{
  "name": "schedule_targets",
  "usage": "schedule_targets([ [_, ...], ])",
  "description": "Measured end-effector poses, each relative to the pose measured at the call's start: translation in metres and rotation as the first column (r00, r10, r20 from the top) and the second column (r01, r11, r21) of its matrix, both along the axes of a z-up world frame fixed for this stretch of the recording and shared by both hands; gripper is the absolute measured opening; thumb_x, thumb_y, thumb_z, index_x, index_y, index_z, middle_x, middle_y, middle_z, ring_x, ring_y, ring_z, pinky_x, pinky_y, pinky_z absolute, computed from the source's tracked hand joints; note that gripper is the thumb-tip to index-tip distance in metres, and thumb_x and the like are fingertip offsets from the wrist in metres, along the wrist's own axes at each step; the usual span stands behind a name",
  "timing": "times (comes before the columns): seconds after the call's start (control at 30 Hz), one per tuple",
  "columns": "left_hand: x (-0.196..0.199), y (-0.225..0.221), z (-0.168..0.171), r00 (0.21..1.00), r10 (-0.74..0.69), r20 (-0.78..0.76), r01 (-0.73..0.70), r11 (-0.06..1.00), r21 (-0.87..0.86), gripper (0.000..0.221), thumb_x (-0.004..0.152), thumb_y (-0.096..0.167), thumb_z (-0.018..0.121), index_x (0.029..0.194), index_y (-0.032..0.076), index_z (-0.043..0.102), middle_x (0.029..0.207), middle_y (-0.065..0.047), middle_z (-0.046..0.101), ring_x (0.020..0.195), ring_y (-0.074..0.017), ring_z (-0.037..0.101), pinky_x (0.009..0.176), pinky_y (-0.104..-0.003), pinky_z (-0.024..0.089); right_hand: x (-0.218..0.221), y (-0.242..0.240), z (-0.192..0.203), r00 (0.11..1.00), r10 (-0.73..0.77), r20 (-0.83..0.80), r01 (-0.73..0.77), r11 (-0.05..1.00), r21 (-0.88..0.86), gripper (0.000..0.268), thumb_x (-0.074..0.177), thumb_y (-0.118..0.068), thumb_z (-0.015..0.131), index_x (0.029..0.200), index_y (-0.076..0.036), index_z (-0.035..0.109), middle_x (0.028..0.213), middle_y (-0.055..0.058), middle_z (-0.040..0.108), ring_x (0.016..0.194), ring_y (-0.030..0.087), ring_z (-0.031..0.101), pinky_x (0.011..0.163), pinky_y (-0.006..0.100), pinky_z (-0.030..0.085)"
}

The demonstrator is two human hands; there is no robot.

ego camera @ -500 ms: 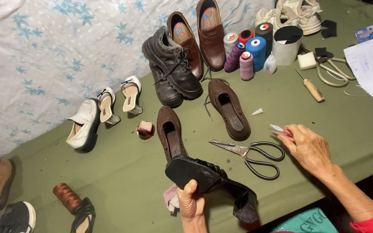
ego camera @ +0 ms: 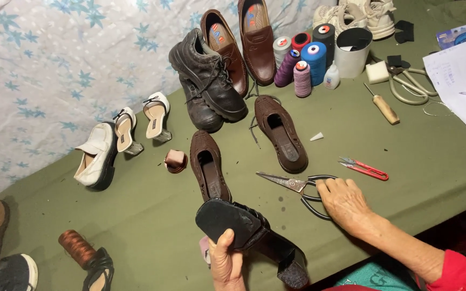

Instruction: Trimming excess material from a shoe sole using scissors at a repair bench

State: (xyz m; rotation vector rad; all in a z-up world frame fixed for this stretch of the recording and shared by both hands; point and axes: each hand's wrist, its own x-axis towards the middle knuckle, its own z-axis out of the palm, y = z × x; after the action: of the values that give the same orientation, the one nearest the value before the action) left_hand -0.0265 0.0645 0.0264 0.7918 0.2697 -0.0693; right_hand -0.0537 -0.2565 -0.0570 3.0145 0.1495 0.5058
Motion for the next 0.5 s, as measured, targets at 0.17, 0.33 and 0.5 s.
schedule_targets([
  [0.17, 0.005, -0.002, 0.007, 0.998, 0.019, -0.057, -0.020, 1.000, -0.012, 0.076, 0.072, -0.003, 0.068, 0.146, 0.003, 0.053, 0.126, -0.022, 0.066, 0.110, -0.0407, 0.064, 0.100, -0.057, 0.053, 0.007, -0.001, -0.008, 0.990, 0.029, -0.141, -0.025, 0.999, 0.027, 0.030, 0.077, 0.010, 0.053, 0.096, -0.013, 0.053, 0.071, 0.003, 0.054, 0.060, 0.029, 0.055, 0.061, 0.044, 0.046],
  [0.33, 0.006, 0.000, -0.001, 1.000, -0.030, 0.007, 0.030, 0.998, -0.060, 0.066, 0.073, -0.001, 0.074, 0.137, -0.002, 0.058, 0.120, -0.022, 0.070, 0.106, -0.0382, 0.068, 0.098, -0.052, 0.057, 0.009, -0.003, 0.034, 0.812, 0.043, -0.582, 0.099, 0.973, 0.210, 0.029, 0.086, -0.011, 0.048, 0.114, -0.016, 0.042, 0.091, 0.010, 0.066, 0.074, 0.044, 0.068, 0.061, 0.054, 0.051],
  [0.5, -0.003, -0.011, 0.006, 0.983, 0.063, -0.170, -0.060, 0.998, 0.024, 0.064, 0.070, -0.013, 0.071, 0.130, -0.001, 0.053, 0.123, -0.028, 0.067, 0.106, -0.0407, 0.065, 0.098, -0.056, 0.056, 0.011, -0.002, 0.073, 0.681, 0.005, -0.732, 0.243, 0.942, 0.232, 0.058, 0.095, -0.056, 0.059, 0.138, -0.024, 0.037, 0.087, 0.001, 0.077, 0.085, 0.027, 0.072, 0.072, 0.041, 0.052],
])
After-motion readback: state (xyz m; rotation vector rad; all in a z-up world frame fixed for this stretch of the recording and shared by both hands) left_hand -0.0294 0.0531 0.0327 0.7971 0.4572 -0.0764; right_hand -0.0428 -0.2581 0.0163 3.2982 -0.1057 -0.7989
